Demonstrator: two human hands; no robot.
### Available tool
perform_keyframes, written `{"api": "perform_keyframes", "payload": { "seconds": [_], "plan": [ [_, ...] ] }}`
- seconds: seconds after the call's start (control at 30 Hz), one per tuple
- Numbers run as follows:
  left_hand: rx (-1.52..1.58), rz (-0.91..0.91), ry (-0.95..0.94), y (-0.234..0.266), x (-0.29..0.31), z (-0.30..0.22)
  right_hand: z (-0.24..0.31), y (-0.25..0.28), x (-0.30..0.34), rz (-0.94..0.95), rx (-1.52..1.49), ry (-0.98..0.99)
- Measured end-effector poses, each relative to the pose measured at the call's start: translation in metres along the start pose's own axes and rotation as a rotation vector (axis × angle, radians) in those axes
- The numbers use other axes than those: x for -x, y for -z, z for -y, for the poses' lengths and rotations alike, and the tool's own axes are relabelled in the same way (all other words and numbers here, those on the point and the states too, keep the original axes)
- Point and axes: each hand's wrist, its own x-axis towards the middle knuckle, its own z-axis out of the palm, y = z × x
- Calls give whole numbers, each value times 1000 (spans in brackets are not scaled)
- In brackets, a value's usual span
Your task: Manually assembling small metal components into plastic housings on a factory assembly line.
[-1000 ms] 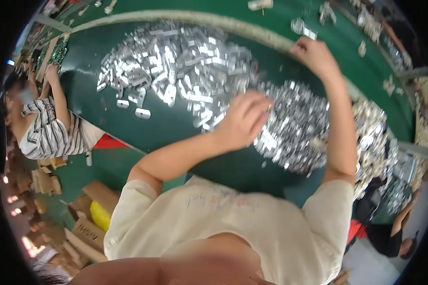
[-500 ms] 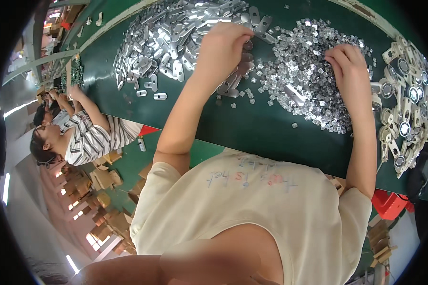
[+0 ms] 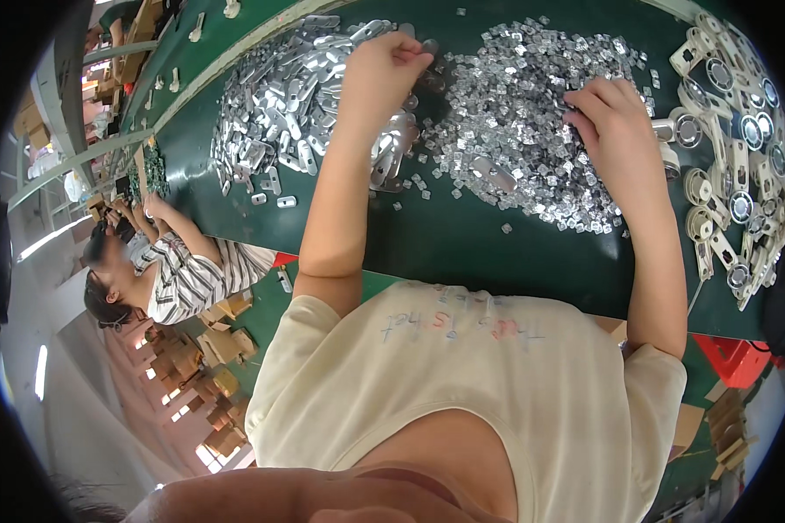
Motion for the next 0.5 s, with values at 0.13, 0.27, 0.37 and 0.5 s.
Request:
{"api": "perform_keyframes", "payload": {
  "seconds": [0.13, 0.27, 0.37, 0.5],
  "plan": [
    [484, 10, 103, 14, 28, -14, 9, 3, -5, -75, 9, 19],
    [889, 103, 197, 20, 61, -30, 5, 1, 0, 42, 10, -131],
    [967, 61, 58, 16, 77, -32, 23, 10, -6, 42, -92, -411],
    [1103, 69, 108, 30, 88, -46, 35, 20, -4, 19, -477, -558]
  ]
}}
